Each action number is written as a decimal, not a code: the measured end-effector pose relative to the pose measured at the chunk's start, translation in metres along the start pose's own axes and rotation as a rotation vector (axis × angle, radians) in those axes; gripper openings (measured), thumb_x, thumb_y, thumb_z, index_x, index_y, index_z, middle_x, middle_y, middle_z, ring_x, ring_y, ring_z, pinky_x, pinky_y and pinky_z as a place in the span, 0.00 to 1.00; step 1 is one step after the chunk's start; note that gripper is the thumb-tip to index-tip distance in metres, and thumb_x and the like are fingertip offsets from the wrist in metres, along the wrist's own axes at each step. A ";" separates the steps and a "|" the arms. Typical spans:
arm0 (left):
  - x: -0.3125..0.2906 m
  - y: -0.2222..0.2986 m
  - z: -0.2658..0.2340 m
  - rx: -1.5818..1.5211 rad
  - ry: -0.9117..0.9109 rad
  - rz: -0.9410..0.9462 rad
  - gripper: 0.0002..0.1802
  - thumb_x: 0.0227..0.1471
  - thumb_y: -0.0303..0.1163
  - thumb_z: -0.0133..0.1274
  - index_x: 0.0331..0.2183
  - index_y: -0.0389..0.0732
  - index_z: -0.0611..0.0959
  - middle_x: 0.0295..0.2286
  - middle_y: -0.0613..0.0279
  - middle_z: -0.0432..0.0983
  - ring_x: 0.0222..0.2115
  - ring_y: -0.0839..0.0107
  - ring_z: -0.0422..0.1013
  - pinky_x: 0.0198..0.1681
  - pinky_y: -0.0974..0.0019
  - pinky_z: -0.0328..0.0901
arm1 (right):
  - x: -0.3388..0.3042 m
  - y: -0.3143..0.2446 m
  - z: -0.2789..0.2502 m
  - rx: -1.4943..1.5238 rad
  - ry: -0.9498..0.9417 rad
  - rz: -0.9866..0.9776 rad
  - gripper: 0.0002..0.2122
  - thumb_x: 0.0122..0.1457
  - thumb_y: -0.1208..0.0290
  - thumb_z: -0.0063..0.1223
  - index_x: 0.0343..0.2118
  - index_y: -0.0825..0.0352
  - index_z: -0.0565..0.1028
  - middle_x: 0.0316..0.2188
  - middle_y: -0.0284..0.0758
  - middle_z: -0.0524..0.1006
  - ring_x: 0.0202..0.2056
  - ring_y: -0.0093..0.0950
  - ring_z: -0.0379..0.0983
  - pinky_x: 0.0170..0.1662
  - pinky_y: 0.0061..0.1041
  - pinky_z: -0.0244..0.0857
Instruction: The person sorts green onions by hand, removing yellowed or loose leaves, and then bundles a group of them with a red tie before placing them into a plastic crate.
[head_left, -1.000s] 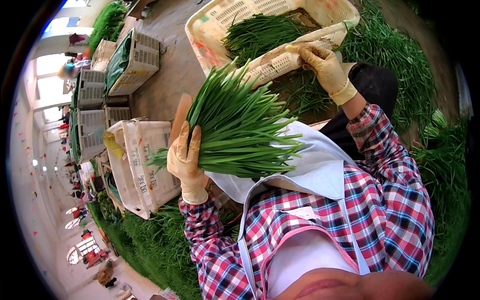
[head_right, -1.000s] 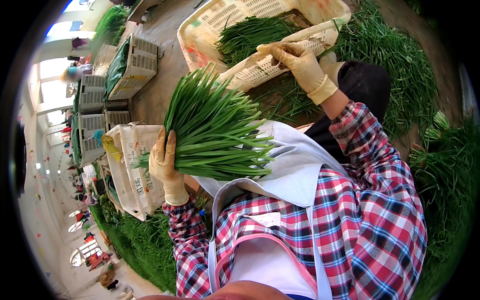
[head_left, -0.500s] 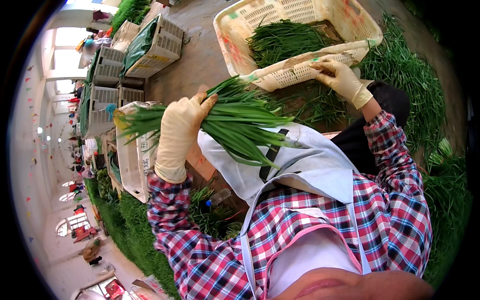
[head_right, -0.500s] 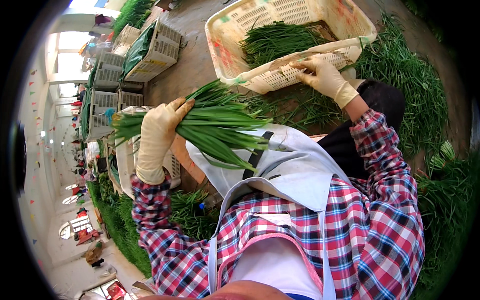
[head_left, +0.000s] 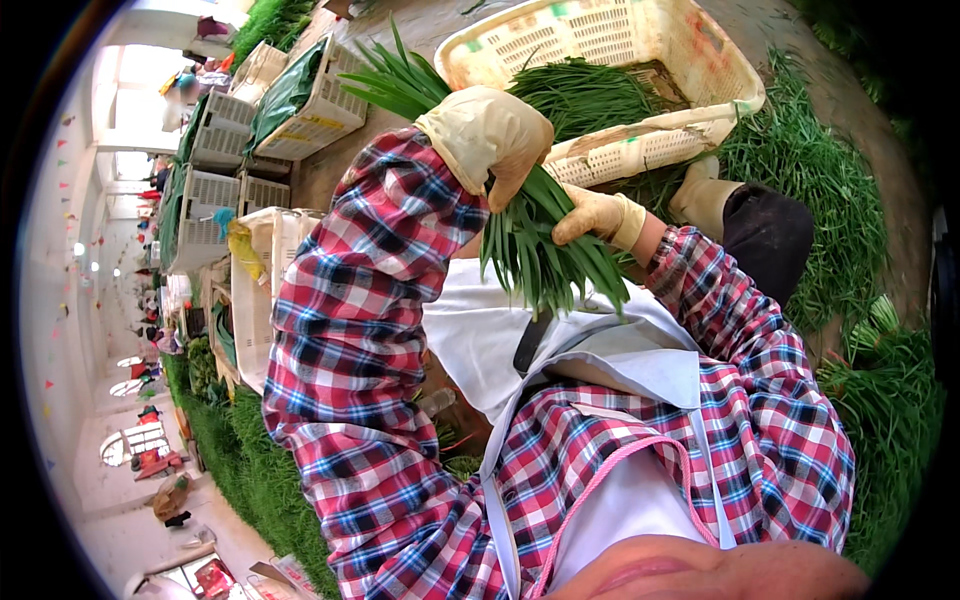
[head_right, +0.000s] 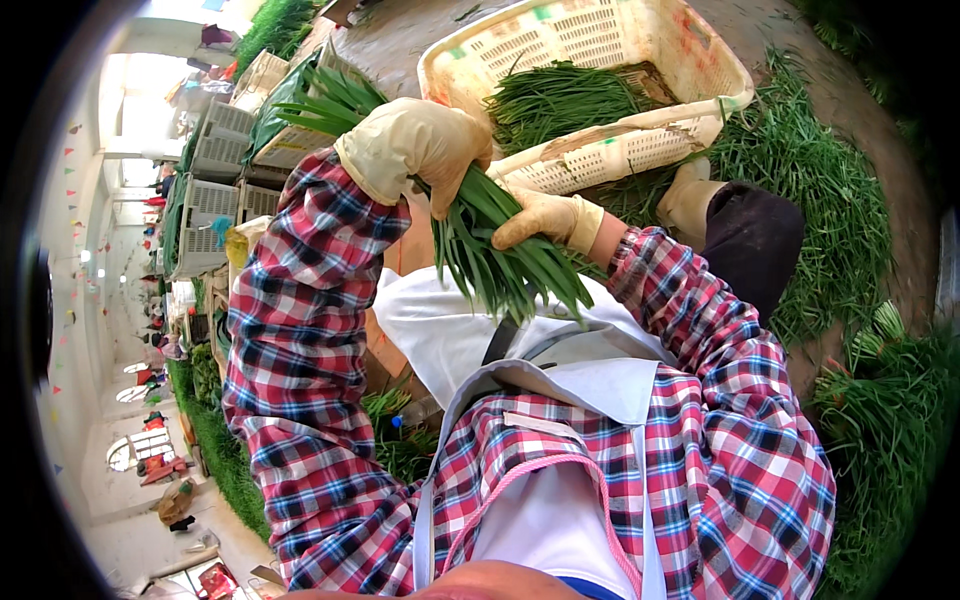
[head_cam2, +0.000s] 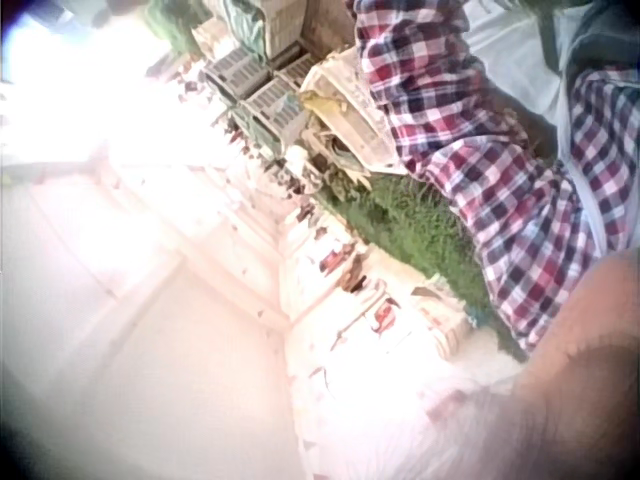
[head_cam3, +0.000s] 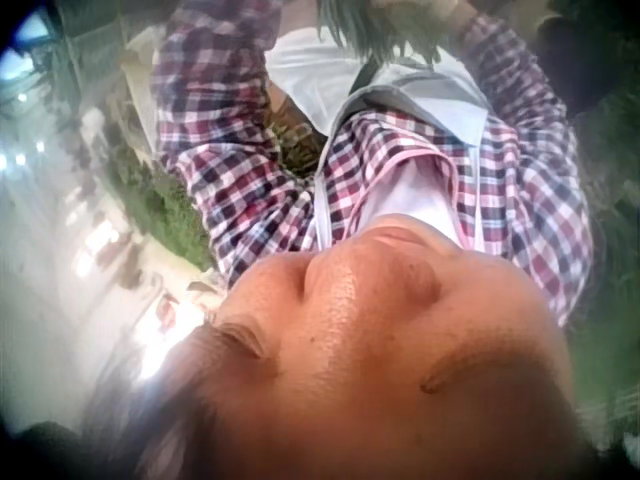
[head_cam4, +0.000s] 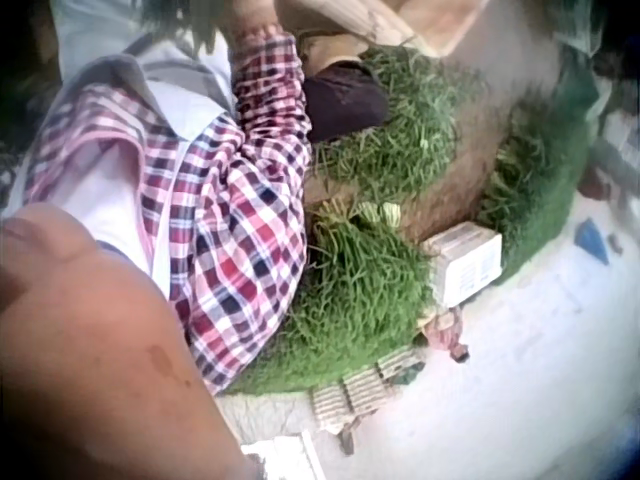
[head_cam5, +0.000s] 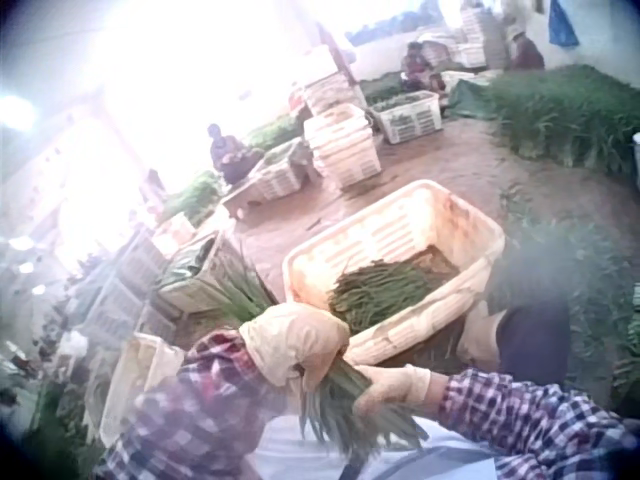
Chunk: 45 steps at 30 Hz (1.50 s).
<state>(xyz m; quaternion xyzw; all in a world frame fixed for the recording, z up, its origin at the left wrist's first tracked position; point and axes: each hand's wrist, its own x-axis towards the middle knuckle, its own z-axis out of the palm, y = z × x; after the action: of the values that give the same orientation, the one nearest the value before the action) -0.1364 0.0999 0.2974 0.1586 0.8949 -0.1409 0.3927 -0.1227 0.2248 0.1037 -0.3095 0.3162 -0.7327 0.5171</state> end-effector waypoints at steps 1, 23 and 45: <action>0.006 0.000 -0.005 -0.029 -0.007 0.008 0.27 0.28 0.28 0.71 0.38 0.41 0.85 0.28 0.54 0.81 0.32 0.58 0.79 0.34 0.60 0.72 | -0.005 0.001 0.000 0.093 0.026 -0.018 0.32 0.45 0.76 0.67 0.55 0.69 0.66 0.44 0.34 0.75 0.44 0.24 0.73 0.51 0.26 0.67; 0.116 0.122 0.254 -2.512 0.201 0.199 0.26 0.50 0.34 0.64 0.49 0.34 0.75 0.40 0.58 0.78 0.37 0.66 0.77 0.40 0.63 0.74 | -0.054 0.068 -0.051 0.570 0.561 0.143 0.24 0.60 0.52 0.56 0.51 0.66 0.73 0.41 0.38 0.79 0.38 0.26 0.78 0.43 0.29 0.74; 0.120 0.124 0.269 -2.592 0.049 0.371 0.24 0.54 0.35 0.57 0.50 0.34 0.73 0.39 0.53 0.77 0.38 0.61 0.76 0.45 0.56 0.74 | -0.080 0.080 -0.029 -0.460 0.662 0.382 0.28 0.56 0.54 0.63 0.53 0.70 0.72 0.46 0.36 0.77 0.46 0.24 0.71 0.51 0.25 0.66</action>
<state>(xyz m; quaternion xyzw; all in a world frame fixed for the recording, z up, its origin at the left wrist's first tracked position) 0.0126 0.1321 0.0170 -0.2093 0.3513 0.8758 0.2563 -0.0780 0.2836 0.0134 -0.1013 0.6710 -0.5941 0.4319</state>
